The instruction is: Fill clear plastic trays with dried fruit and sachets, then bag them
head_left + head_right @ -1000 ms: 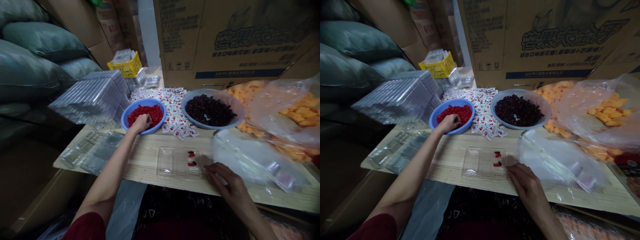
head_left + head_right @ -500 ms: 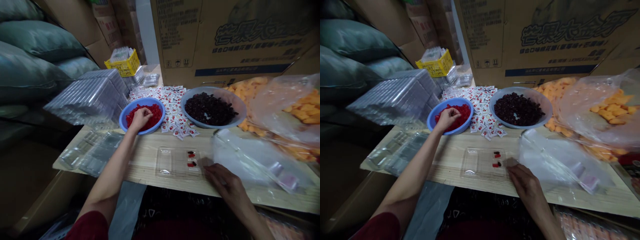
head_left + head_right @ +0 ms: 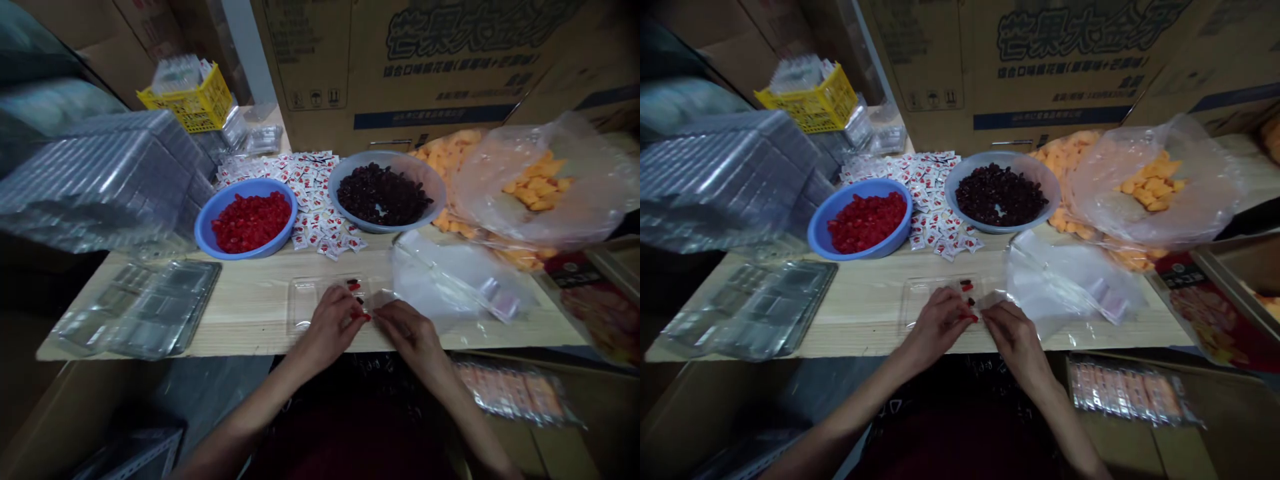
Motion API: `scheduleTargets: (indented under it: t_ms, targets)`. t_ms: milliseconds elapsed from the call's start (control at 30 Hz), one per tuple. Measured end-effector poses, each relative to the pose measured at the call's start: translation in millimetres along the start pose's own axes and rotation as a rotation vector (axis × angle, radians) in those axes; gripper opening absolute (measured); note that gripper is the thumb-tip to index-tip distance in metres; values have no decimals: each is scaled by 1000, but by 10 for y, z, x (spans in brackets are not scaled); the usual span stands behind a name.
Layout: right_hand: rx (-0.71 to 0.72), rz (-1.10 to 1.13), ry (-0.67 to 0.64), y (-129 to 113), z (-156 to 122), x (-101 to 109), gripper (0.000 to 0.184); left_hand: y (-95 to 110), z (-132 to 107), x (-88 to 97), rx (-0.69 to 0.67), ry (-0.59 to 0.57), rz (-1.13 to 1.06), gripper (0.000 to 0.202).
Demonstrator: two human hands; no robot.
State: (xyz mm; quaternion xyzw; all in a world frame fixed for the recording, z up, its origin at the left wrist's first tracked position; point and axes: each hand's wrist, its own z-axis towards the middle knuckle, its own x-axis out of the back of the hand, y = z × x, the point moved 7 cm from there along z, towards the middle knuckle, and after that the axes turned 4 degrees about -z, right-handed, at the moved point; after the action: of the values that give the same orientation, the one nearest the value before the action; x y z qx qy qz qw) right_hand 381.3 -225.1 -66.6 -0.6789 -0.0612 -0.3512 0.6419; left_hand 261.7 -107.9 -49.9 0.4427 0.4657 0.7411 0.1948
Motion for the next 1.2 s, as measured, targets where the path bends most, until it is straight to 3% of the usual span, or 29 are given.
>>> scheduleTargets:
  t_ms: [67, 167, 300, 400, 500, 633, 767, 933, 1033, 1133, 1200]
  targets:
    - [40, -19, 17, -17, -25, -49, 20, -51, -63, -174, -44, 1, 90, 9]
    - [106, -88, 31, -66, -50, -112, 21, -69, -106, -187, -93, 0, 192, 16]
    - [153, -146, 36, -125, -64, -137, 23, -39, 26, 165, -101, 69, 203, 20]
    - [175, -128, 91, -146, 23, -40, 22, -187, 367, 508, -6, 163, 310, 18]
    - [212, -137, 188, -118, 282, 110, 20, -449, 796, 641, 102, 177, 453, 14]
    - [241, -204, 271, 43, 849, 160, 19, -722, 1166, 512, 162, 165, 495, 12]
    - [237, -392, 195, 192, 1407, -82, 25, -834, 1161, 432, 214, 148, 477, 10]
    - [221, -541, 127, 227, 1717, -301, 28, -630, 874, 815, 157, 198, 329, 17]
    - [219, -549, 136, 223, 1730, -283, 25, -373, 717, 895, 31, -32, 290, 22]
    - [220, -508, 161, 230, 1681, -227, 21, -227, 598, 766, -19, -293, 378, 27]
    - [209, -463, 185, 245, 1632, -190, 20, -214, 578, 649, -17, -369, 477, 28]
